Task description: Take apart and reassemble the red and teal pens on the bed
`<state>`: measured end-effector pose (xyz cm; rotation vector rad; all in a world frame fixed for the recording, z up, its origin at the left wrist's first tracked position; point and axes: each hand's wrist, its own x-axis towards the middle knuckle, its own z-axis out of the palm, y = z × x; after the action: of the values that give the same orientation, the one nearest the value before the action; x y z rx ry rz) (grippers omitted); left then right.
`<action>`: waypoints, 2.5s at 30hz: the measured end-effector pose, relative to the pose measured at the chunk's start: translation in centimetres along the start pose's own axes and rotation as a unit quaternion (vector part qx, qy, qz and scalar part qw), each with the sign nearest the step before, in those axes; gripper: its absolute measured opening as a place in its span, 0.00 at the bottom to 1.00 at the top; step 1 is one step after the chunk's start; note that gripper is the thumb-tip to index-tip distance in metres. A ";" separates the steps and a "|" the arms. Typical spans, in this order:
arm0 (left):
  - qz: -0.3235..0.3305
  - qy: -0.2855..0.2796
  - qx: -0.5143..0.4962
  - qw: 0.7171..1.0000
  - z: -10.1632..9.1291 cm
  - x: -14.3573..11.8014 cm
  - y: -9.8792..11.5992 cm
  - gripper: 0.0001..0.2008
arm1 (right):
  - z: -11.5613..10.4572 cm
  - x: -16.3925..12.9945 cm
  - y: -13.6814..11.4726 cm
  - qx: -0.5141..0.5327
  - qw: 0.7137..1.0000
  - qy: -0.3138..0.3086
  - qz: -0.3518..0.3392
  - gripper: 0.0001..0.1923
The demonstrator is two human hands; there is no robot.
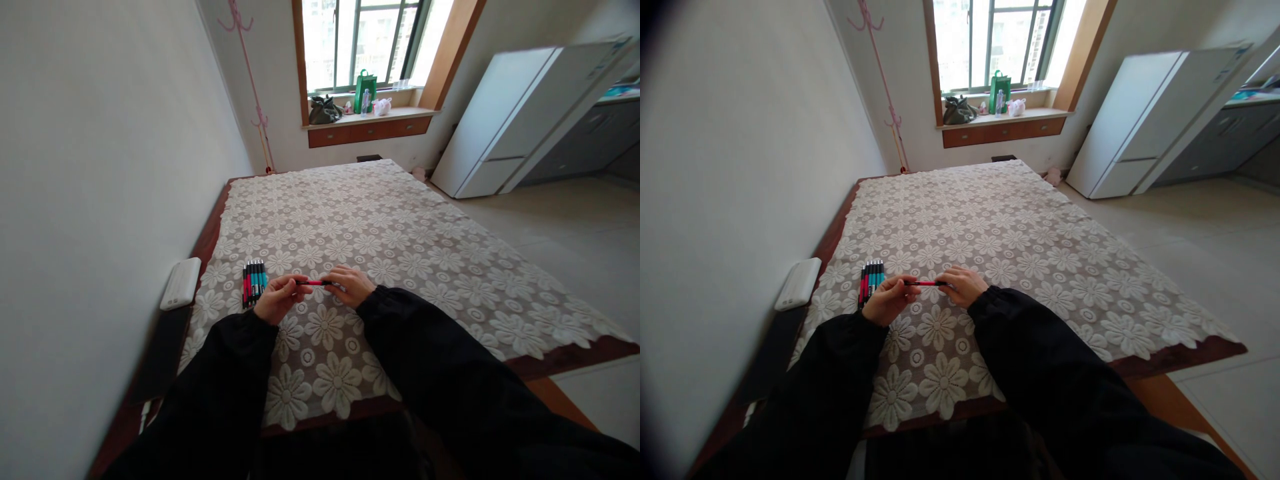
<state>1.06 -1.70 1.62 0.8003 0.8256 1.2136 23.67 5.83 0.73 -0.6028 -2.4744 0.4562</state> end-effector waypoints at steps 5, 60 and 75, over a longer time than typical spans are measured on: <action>0.098 0.108 0.284 0.948 -0.2 0.4 1.2 0.28 | 0.1 -0.1 0.5 -0.072 0.991 0.083 0.072 0.09; 0.026 0.021 0.350 0.936 -0.1 0.4 1.0 0.14 | 0.2 -0.1 -0.2 -0.055 0.995 -0.078 -0.033 0.16; 0.041 -0.023 0.429 0.902 -0.1 0.1 0.1 0.17 | 0.1 0.0 -2.0 0.139 0.989 -0.047 0.001 0.20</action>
<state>0.99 -1.61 1.63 1.5800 1.3211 0.8646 22.94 4.19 1.51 -0.4787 -2.4378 0.8299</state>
